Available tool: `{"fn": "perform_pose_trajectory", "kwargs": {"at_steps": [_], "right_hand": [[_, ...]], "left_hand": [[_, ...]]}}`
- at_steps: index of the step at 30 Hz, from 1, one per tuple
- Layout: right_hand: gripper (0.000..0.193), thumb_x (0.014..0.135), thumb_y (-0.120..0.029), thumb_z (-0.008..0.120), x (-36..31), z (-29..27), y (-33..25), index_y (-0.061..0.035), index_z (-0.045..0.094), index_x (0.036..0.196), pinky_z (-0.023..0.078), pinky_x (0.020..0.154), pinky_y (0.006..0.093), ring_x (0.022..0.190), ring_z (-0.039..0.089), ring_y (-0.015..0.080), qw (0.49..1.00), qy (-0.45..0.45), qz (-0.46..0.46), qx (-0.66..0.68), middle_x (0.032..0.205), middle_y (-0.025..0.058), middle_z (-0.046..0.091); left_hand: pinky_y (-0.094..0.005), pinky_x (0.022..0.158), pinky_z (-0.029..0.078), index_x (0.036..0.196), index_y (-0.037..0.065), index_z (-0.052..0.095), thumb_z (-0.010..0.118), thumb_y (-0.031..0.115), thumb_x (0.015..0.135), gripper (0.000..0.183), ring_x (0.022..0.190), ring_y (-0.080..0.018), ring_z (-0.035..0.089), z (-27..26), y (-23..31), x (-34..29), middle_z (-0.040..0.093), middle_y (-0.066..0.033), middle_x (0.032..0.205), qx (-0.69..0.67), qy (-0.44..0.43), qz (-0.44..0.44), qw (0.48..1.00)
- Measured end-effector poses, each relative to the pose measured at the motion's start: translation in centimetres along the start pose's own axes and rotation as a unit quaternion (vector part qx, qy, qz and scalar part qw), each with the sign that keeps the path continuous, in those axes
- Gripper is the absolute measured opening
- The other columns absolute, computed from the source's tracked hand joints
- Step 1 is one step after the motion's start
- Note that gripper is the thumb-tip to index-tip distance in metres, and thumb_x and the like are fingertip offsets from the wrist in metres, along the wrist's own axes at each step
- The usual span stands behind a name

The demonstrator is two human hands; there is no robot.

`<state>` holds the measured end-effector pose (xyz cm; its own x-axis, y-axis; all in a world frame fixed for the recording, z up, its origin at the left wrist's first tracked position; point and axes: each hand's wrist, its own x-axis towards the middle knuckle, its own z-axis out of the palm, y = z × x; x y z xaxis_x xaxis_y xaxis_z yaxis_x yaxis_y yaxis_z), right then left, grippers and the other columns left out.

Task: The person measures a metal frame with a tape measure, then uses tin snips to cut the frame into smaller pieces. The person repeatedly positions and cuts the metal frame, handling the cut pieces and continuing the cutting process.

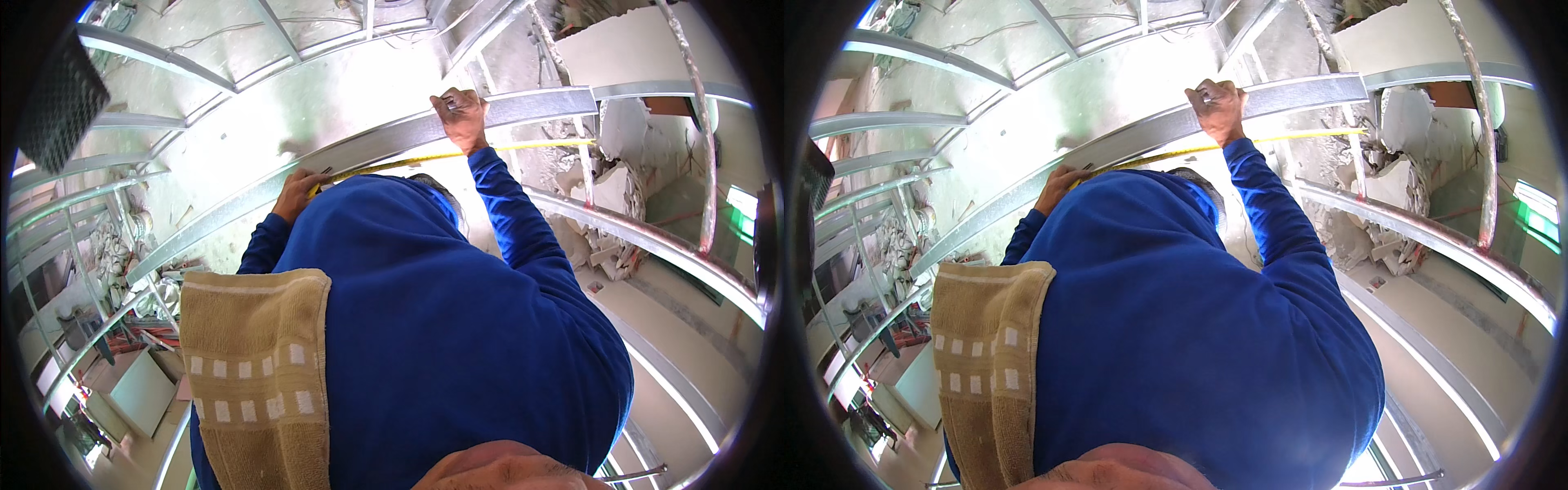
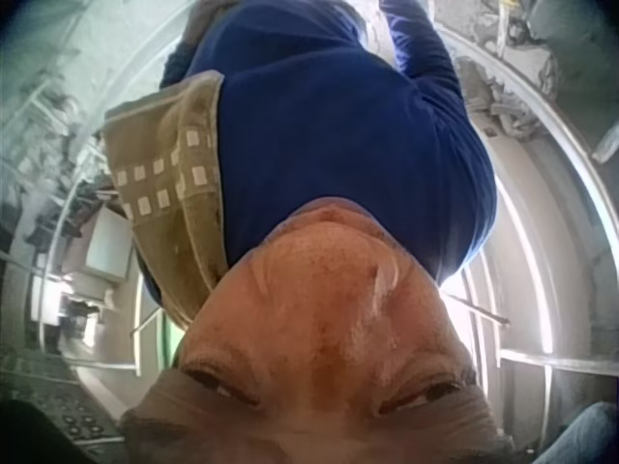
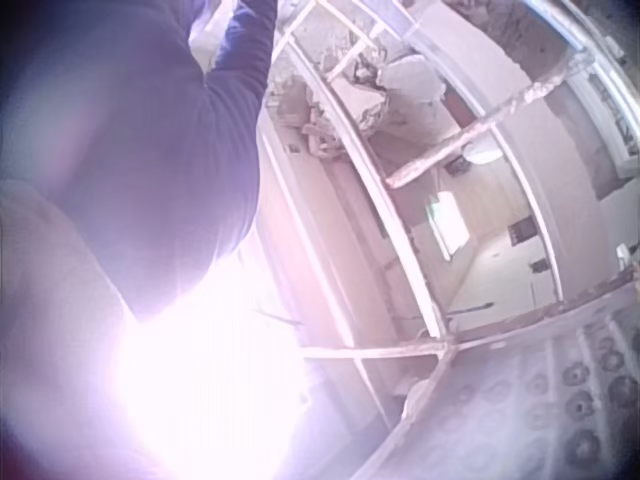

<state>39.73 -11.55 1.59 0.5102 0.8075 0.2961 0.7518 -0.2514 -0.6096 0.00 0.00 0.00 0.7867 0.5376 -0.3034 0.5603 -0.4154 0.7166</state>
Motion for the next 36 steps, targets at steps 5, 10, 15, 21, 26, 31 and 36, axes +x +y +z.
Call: {"fn": "perform_pose_trajectory", "kwargs": {"at_steps": [5,10,15,21,26,31,36], "right_hand": [[0.019,0.085,-0.032,0.08,0.3,0.2,-0.3,-0.0169,0.069,0.079,0.033,0.09,0.048,0.086,0.058,0.0223,1.0,0.003,0.003,-0.007,0.074,-0.0031,0.069],[0.019,0.084,-0.031,0.08,0.0,0.1,-0.1,-0.0165,0.069,0.077,0.032,0.091,0.0476,0.086,0.057,0.0224,1.0,-0.004,-0.004,0.0,0.072,-0.0024,0.068],[0.019,0.084,-0.03,0.08,0.1,0.4,0.0,-0.0163,0.069,0.077,0.033,0.09,0.0474,0.085,0.057,0.0232,1.0,0.016,-0.012,-0.002,0.07,-0.0013,0.067],[0.018,0.083,-0.03,0.08,0.3,0.2,0.0,-0.0166,0.07,0.077,0.033,0.09,0.0475,0.083,0.058,0.0237,1.0,0.007,-0.012,-0.008,0.07,-0.001,0.066],[0.02,0.083,-0.03,0.08,0.2,0.2,-0.1,-0.0153,0.069,0.075,0.034,0.089,0.0469,0.083,0.058,0.0238,1.0,0.002,0.003,-0.013,0.07,-0.0014,0.067],[0.02,0.087,-0.026,0.078,0.2,0.2,0.1,-0.0123,0.069,0.077,0.039,0.083,0.0397,0.079,0.06,0.0181,0.998,0.004,-0.018,-0.052,0.071,-0.0005,0.067],[0.017,0.094,-0.008,0.072,1.3,-0.6,0.3,-0.0011,0.068,0.079,0.047,0.062,0.0234,0.062,0.062,0.01,0.965,0.003,0.113,0.235,0.076,0.0062,0.071]], "left_hand": [[-0.045,0.104,0.043,0.124,0.012,0.074,0.071,0.034,0.093,0.038,0.115,-0.0358,0.054,-0.3,0.4,-0.2,0.062,-0.0154,0.12,0.007,0.016,0.0,1.0],[-0.0453,0.105,0.043,0.124,0.012,0.074,0.072,0.032,0.092,0.038,0.115,-0.0356,0.054,0.2,0.0,-0.3,0.062,-0.0146,0.121,0.007,0.019,0.007,1.0],[-0.0456,0.105,0.044,0.124,0.011,0.074,0.073,0.032,0.092,0.039,0.115,-0.036,0.054,0.2,0.0,-0.4,0.062,-0.0154,0.121,0.007,0.03,0.011,0.999],[-0.0451,0.106,0.043,0.124,0.011,0.074,0.073,0.033,0.092,0.039,0.117,-0.0363,0.053,0.0,0.2,-0.2,0.061,-0.0162,0.122,0.006,0.02,0.007,1.0],[-0.045,0.106,0.042,0.124,0.013,0.074,0.072,0.032,0.092,0.038,0.117,-0.0366,0.053,0.2,-0.3,-0.2,0.062,-0.0159,0.122,0.0,0.022,0.011,1.0],[-0.0455,0.106,0.043,0.123,0.013,0.074,0.072,0.029,0.091,0.036,0.117,-0.0374,0.053,0.3,-0.7,0.0,0.061,-0.0157,0.121,-0.006,0.026,0.023,0.999],[-0.0447,0.105,0.044,0.121,0.012,0.074,0.073,0.026,0.088,0.037,0.116,-0.0381,0.054,0.2,0.1,-0.2,0.061,-0.0166,0.119,-0.003,0.04,0.025,0.999]]}}
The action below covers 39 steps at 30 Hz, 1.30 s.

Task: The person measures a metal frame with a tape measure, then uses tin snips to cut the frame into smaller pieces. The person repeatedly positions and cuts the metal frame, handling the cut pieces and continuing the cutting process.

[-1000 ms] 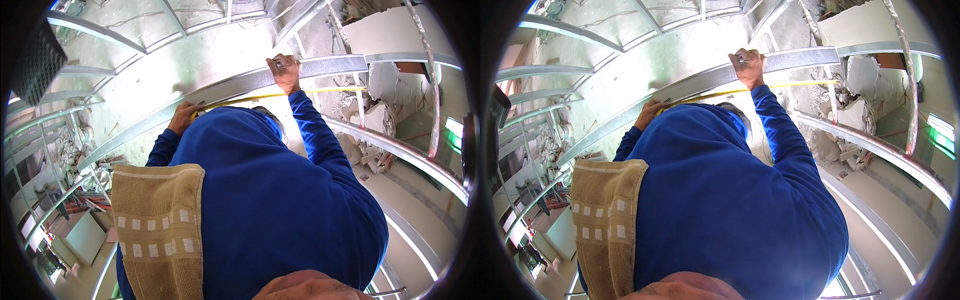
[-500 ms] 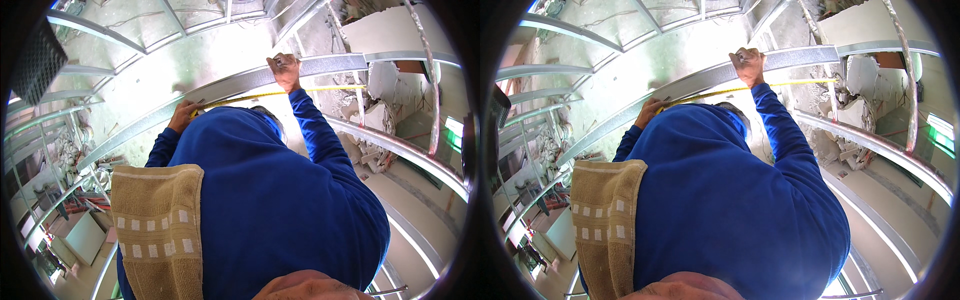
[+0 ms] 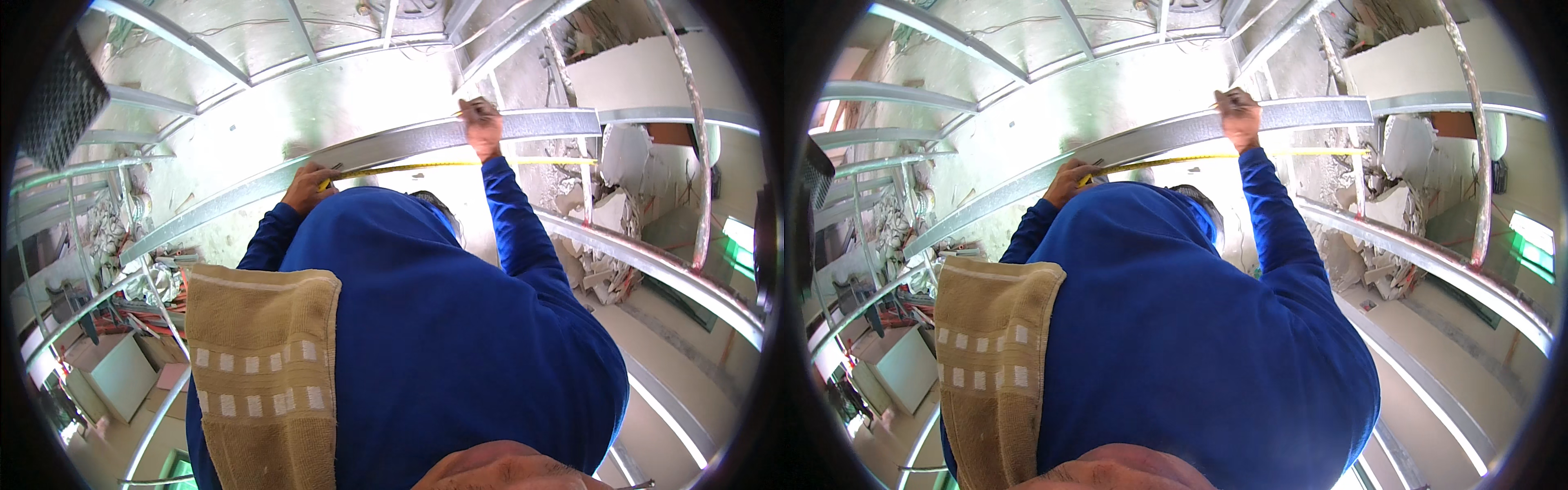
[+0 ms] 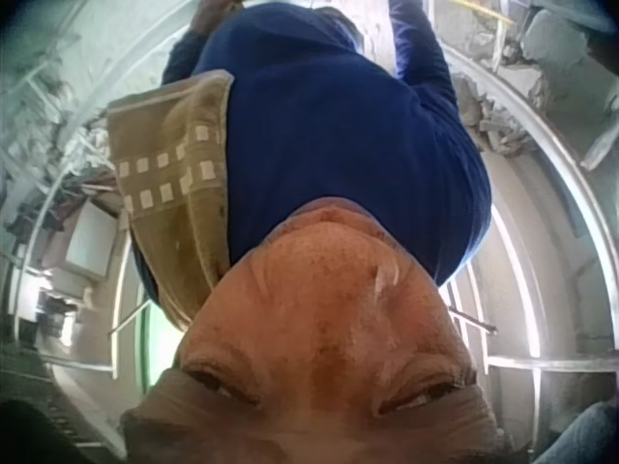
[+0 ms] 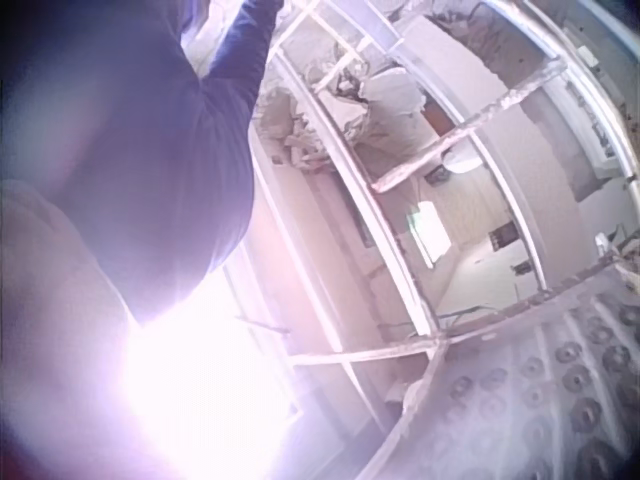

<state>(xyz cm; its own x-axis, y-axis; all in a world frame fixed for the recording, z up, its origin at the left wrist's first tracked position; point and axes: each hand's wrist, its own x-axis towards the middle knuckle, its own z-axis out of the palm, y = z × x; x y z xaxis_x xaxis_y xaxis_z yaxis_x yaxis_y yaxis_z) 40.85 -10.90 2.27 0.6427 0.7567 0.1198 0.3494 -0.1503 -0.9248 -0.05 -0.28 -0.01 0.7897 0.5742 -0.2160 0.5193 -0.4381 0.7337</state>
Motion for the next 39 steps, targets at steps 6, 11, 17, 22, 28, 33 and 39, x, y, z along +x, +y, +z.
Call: {"fn": "perform_pose_trajectory", "kwargs": {"at_steps": [6,11,17,22,28,33,39], "right_hand": [[0.024,0.107,-0.021,0.048,-3.0,-4.6,-3.4,-0.005,0.062,0.096,0.048,0.066,0.0268,0.067,0.057,0.0141,0.934,0.114,0.126,0.314,0.08,0.0069,0.066],[0.031,0.106,-0.039,0.054,-15.0,-5.1,-2.9,-0.012,0.061,0.092,0.029,0.04,0.0249,0.046,0.033,0.0058,0.855,0.139,0.351,0.356,0.058,-0.0061,0.037],[0.073,0.089,-0.069,0.063,-18.9,-8.7,4.5,-0.0112,0.057,0.132,0.047,0.057,0.0316,0.07,0.053,0.0181,0.911,0.246,0.301,0.137,0.103,0.0062,0.063],[0.044,0.103,-0.046,0.054,-16.5,-10.6,3.0,-0.0105,0.062,0.126,0.053,0.072,0.0354,0.079,0.064,0.0195,0.916,0.297,0.23,0.14,0.092,0.0035,0.067],[0.029,0.104,-0.029,0.051,-19.9,5.0,-5.0,-0.0049,0.066,0.107,0.034,0.049,0.0213,0.058,0.044,0.0076,0.964,0.015,0.226,0.138,0.092,0.0008,0.059],[0.038,0.107,-0.027,0.051,-32.3,25.0,-10.1,0.0045,0.066,0.092,0.043,0.053,0.0387,0.06,0.053,0.0178,0.86,-0.297,-0.41,-0.067,0.074,0.0159,0.06],[0.034,0.102,-0.035,0.061,-41.0,31.1,-16.7,-0.0015,0.064,0.108,0.047,0.061,0.0349,0.068,0.059,0.0157,0.81,-0.571,0.071,-0.116,0.077,0.0084,0.064]], "left_hand": [[-0.0442,0.103,0.047,0.118,0.011,0.075,0.071,0.024,0.084,0.037,0.112,-0.0394,0.058,-0.6,1.5,-0.2,0.064,-0.02,0.114,-0.01,-0.027,0.002,1.0],[-0.0439,0.097,0.049,0.115,0.004,0.073,0.071,0.021,0.083,0.036,0.107,-0.0347,0.059,-0.3,1.4,-1.3,0.067,-0.0193,0.107,-0.019,-0.057,0.084,0.995],[-0.0446,0.094,0.051,0.113,0.006,0.076,0.071,0.027,0.079,0.04,0.104,-0.0373,0.063,0.7,0.5,-8.1,0.068,-0.0215,0.109,-0.074,-0.065,0.041,0.994],[-0.0431,0.096,0.051,0.117,0.009,0.074,0.074,0.027,0.077,0.044,0.105,-0.0378,0.064,0.7,-1.9,-18.2,0.066,-0.0214,0.112,-0.098,0.005,-0.014,0.995],[-0.0409,0.097,0.051,0.148,0.011,0.049,0.084,0.03,0.073,0.084,0.109,-0.0315,0.065,3.8,-5.5,-29.0,0.066,-0.0193,0.12,-0.235,0.07,-0.092,0.965],[-0.0361,0.088,0.052,0.152,0.008,0.04,0.081,0.025,0.086,0.08,0.097,-0.0205,0.063,6.6,-5.6,-32.4,0.069,-0.0112,0.109,-0.363,0.166,-0.111,0.91],[-0.0332,0.066,0.054,0.152,0.017,0.039,0.065,0.032,0.099,0.061,0.087,-0.0174,0.067,5.2,-8.1,-40.0,0.069,-0.0088,0.103,-0.689,0.307,-0.129,0.644]]}}
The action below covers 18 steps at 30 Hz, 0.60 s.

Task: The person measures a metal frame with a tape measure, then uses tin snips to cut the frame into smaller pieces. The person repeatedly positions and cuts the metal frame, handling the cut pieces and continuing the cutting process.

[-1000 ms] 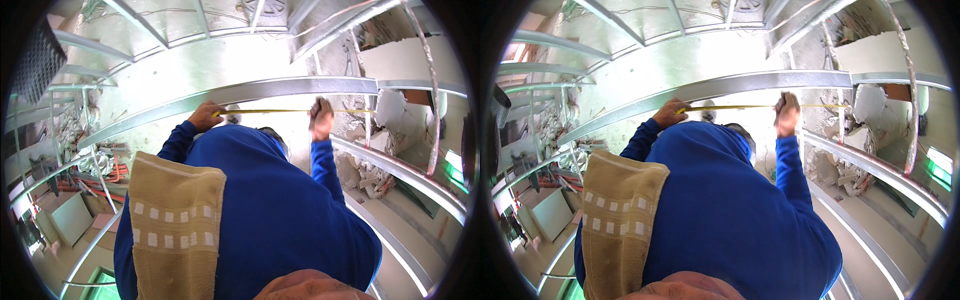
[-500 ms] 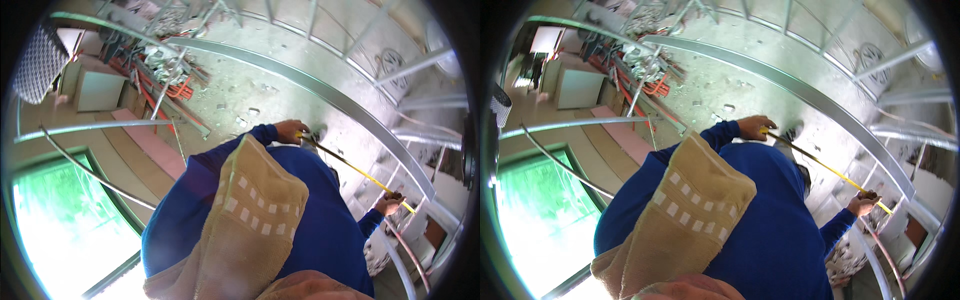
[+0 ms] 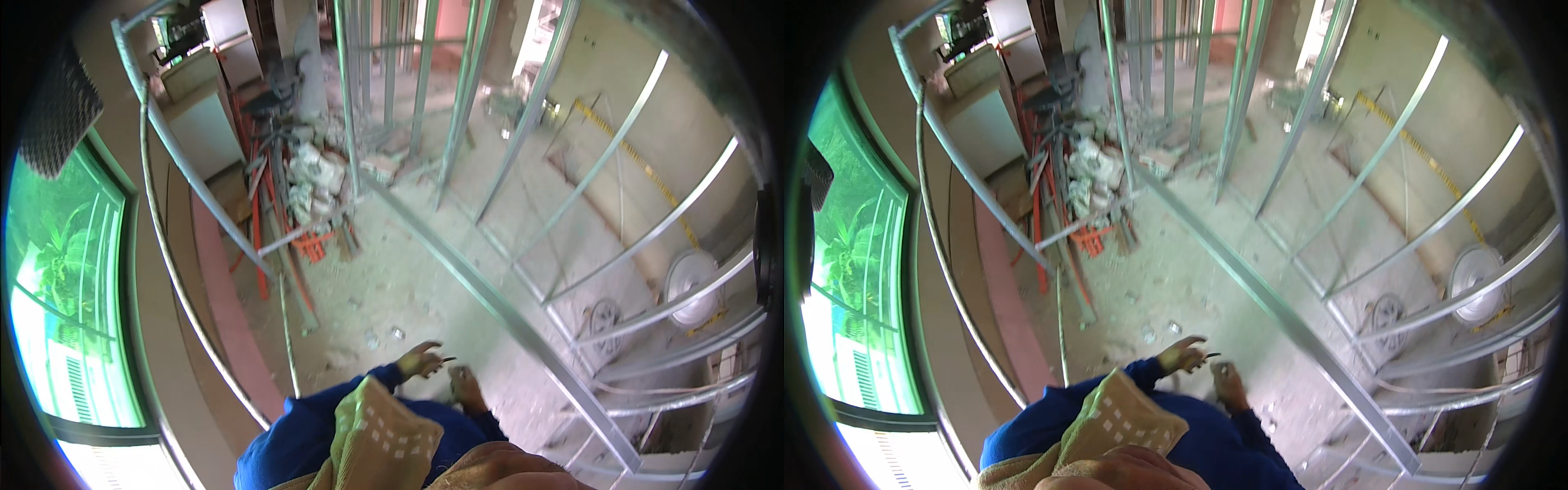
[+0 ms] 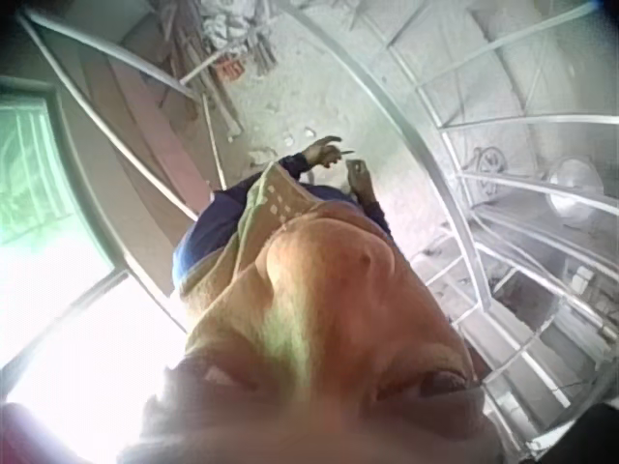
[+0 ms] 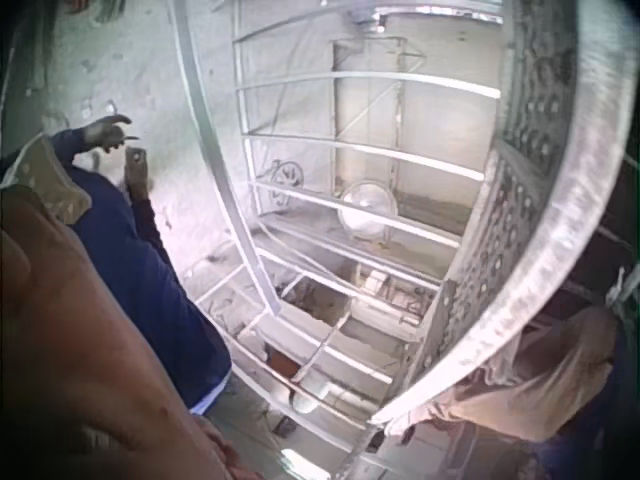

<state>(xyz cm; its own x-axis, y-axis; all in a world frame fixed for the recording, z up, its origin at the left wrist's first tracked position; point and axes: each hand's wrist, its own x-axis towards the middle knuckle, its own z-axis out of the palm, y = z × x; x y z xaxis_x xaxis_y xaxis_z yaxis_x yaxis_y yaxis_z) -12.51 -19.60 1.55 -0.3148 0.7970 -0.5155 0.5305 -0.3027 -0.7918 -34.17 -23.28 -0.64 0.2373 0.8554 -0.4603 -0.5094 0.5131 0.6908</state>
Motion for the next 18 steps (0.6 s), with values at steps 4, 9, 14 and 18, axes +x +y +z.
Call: {"fn": "perform_pose_trajectory", "kwargs": {"at_steps": [4,9,14,18], "right_hand": [[0.033,0.099,-0.018,0.049,-0.5,-1.0,-2.2,0.0001,0.066,0.121,0.049,0.059,0.0283,0.064,0.058,0.0114,0.995,-0.056,-0.074,0.02,0.077,0.0059,0.064],[0.022,0.098,-0.008,0.057,0.0,-3.1,-8.7,0.0024,0.067,0.115,0.055,0.072,0.0321,0.08,0.069,0.0201,0.944,-0.017,-0.329,-0.015,0.091,0.0152,0.073],[0.017,0.096,-0.008,0.066,-1.3,-7.0,-16.2,0.0003,0.071,0.11,0.054,0.08,0.034,0.087,0.069,0.0264,0.888,0.086,-0.442,-0.095,0.096,0.016,0.071],[0.019,0.093,-0.006,0.068,-3.0,-9.5,-19.5,-0.0018,0.071,0.111,0.052,0.078,0.0331,0.086,0.065,0.0236,0.853,0.141,-0.498,-0.07,0.095,0.013,0.067]], "left_hand": [[-0.0491,0.081,0.056,0.124,0.015,0.064,0.057,0.04,0.096,0.039,0.097,-0.0289,0.067,-3.0,1.6,-1.4,0.068,-0.0124,0.111,-0.178,0.084,-0.009,0.98],[-0.0586,0.097,0.05,0.119,0.012,0.062,0.059,0.038,0.091,0.038,0.107,-0.0352,0.064,-0.4,3.2,0.0,0.066,-0.012,0.111,-0.294,-0.02,-0.004,0.955],[-0.0495,0.097,0.052,0.133,0.011,0.056,0.059,0.046,0.098,0.05,0.112,-0.0325,0.064,4.2,9.0,-0.2,0.065,-0.0122,0.123,-0.134,-0.038,0.074,0.987],[-0.031,0.075,0.052,0.129,0.01,0.058,0.056,0.054,0.101,0.052,0.089,-0.0161,0.063,7.2,14.1,-1.2,0.068,-0.0077,0.117,-0.008,-0.055,0.154,0.986]]}}
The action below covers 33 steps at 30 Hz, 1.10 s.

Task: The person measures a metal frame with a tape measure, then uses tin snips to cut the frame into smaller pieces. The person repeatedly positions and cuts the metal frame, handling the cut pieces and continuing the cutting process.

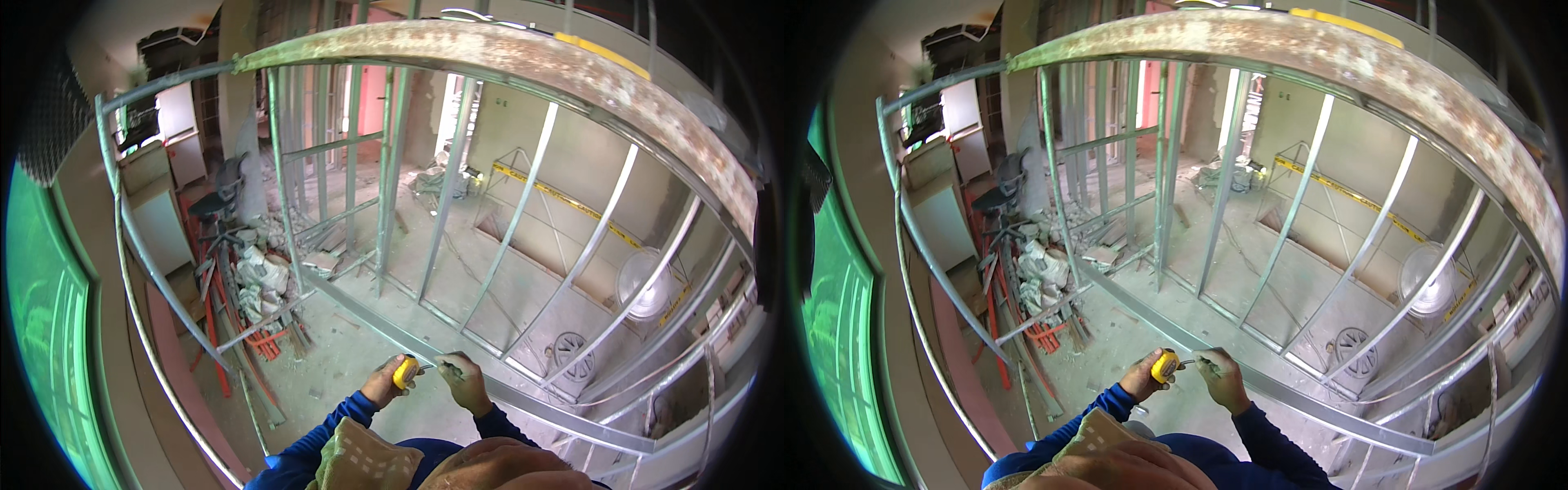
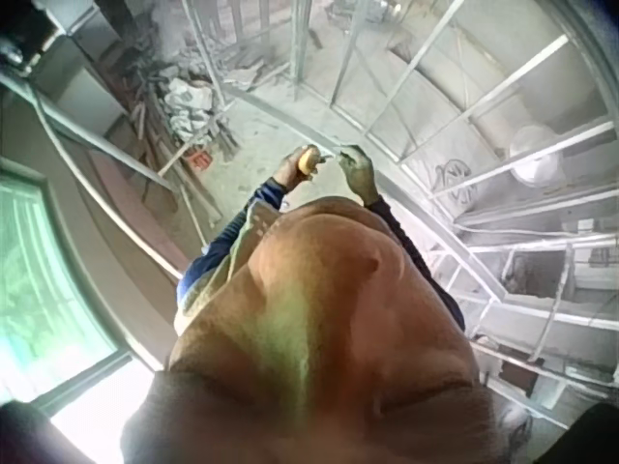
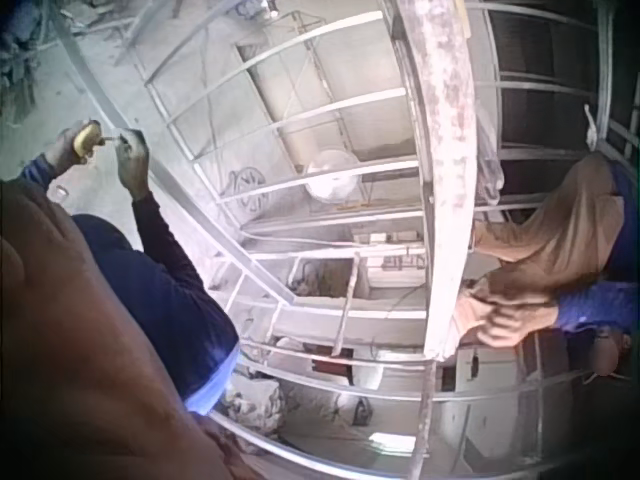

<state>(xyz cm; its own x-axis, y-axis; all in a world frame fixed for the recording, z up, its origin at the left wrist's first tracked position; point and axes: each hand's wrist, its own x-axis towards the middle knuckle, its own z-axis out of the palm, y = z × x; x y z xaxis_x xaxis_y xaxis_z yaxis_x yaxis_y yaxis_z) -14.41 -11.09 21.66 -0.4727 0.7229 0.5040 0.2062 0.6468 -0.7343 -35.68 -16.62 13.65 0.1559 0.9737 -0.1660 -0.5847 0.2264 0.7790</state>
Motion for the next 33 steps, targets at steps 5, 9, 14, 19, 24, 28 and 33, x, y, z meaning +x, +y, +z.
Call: {"fn": "perform_pose_trajectory", "kwargs": {"at_steps": [5,9,14,19,24,28,33], "right_hand": [[0.016,0.089,-0.002,0.07,1.5,-1.9,-2.8,-0.0004,0.073,0.105,0.051,0.077,0.0324,0.085,0.064,0.0251,0.991,0.125,-0.04,-0.04,0.095,0.0127,0.065],[0.016,0.088,0.001,0.07,4.1,-3.1,-6.9,-0.0001,0.073,0.104,0.051,0.077,0.031,0.083,0.062,0.0202,0.98,0.185,-0.054,-0.046,0.097,0.0106,0.064],[0.021,0.086,0.0,0.075,9.8,-5.2,-17.0,-0.0012,0.075,0.107,0.051,0.076,0.0308,0.085,0.064,0.0233,0.953,0.206,-0.166,-0.149,0.099,0.0117,0.065],[0.025,0.078,0.007,0.079,19.2,-6.5,-30.6,-0.0024,0.075,0.101,0.053,0.068,0.0343,0.081,0.067,0.0246,0.78,0.263,-0.451,-0.345,0.099,0.0135,0.071],[0.02,0.085,-0.009,0.067,31.4,-8.0,-41.2,-0.003,0.076,0.102,0.053,0.088,0.0399,0.101,0.068,0.0347,0.705,0.255,-0.484,-0.451,0.102,0.0233,0.072],[0.017,0.082,-0.005,0.059,36.2,-7.8,-42.3,0.0008,0.074,0.089,0.053,0.086,0.0497,0.092,0.069,0.0431,0.744,0.18,-0.33,-0.553,0.092,0.0263,0.071],[0.022,0.085,-0.008,0.053,38.2,-9.1,-39.6,0.0035,0.072,0.087,0.054,0.083,0.0523,0.089,0.068,0.0448,0.74,0.094,-0.248,-0.619,0.087,0.0285,0.069]], "left_hand": [[-0.022,0.067,0.047,0.121,0.006,0.062,0.075,0.03,0.095,0.038,0.081,-0.0072,0.059,3.3,2.3,1.7,0.07,-0.0026,0.107,0.15,-0.068,0.088,0.982],[-0.0243,0.084,0.05,0.126,0.002,0.062,0.085,0.014,0.086,0.048,0.095,-0.0104,0.063,5.9,9.2,1.6,0.068,-0.0015,0.106,0.206,-0.135,0.238,0.939],[-0.0309,0.09,0.05,0.12,0.0,0.065,0.083,0.016,0.083,0.044,0.098,-0.0157,0.063,8.8,27.2,-2.2,0.068,-0.0059,0.106,0.344,-0.124,0.526,0.768],[-0.0317,0.082,0.051,0.119,0.0,0.068,0.083,0.039,0.082,0.056,0.092,-0.0175,0.065,15.1,45.8,-4.7,0.069,-0.0094,0.102,0.342,0.022,0.784,0.517],[-0.0434,0.097,0.049,0.115,0.003,0.07,0.06,0.036,0.101,0.037,0.102,-0.0348,0.067,21.7,59.7,-1.8,0.07,-0.0186,0.107,0.518,0.051,0.838,0.163],[-0.0371,0.086,0.054,0.12,0.005,0.073,0.066,0.04,0.097,0.042,0.098,-0.0331,0.07,21.9,61.6,1.9,0.075,-0.0189,0.108,0.543,0.028,0.679,0.493],[-0.0436,0.094,0.05,0.115,0.003,0.071,0.048,0.034,0.105,0.039,0.103,-0.0383,0.067,20.2,62.0,3.6,0.071,-0.0204,0.109,0.644,-0.03,0.649,0.404]]}}
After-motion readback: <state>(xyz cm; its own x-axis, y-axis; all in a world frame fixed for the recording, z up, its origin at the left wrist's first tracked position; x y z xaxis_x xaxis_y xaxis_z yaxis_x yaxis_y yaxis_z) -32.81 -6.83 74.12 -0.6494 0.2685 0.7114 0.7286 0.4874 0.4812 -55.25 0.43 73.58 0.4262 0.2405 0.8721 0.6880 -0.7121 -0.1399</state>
